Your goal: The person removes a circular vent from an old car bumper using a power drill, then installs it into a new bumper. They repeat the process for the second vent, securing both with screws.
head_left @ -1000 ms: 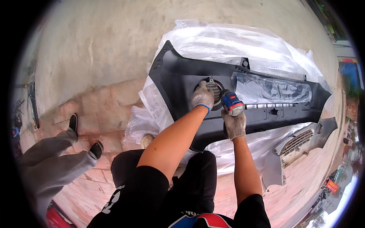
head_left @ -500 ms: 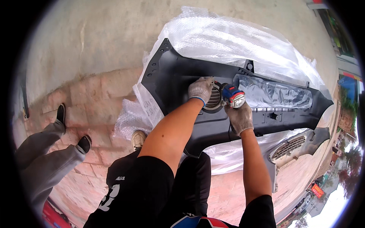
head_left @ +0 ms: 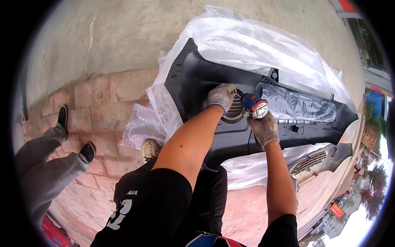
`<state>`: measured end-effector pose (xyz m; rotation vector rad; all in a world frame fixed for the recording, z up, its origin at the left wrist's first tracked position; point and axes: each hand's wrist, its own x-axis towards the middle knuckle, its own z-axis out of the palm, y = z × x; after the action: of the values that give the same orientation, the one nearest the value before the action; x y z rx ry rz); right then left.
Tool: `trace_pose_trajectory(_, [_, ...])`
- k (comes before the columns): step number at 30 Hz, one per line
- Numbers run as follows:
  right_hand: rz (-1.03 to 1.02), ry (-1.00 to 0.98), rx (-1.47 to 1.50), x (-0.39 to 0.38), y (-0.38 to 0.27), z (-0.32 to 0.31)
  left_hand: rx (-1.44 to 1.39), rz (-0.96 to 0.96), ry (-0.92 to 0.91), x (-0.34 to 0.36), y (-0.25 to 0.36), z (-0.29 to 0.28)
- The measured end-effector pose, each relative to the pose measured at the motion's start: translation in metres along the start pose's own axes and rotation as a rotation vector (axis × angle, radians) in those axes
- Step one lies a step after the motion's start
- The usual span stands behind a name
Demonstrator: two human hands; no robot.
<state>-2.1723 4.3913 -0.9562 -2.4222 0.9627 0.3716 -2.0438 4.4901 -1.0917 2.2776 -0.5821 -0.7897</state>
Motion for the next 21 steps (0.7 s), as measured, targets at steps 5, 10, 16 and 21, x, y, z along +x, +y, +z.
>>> trace_pose_trajectory(5, [0.074,0.01,0.016,0.0,-0.006,0.002,-0.002,0.055,0.027,0.002,-0.008,0.006])
trace_pose_trajectory(10, [0.068,0.065,0.061,-0.004,0.004,0.009,0.086,0.121,0.018,-0.002,-0.004,0.0])
trace_pose_trajectory(16, [0.11,0.17,0.262,-0.023,0.019,0.013,0.349,0.313,-0.021,-0.005,-0.002,0.005])
trace_pose_trajectory(21, [0.205,0.217,0.459,-0.038,0.027,0.02,0.477,0.368,-0.091,0.009,0.002,0.007])
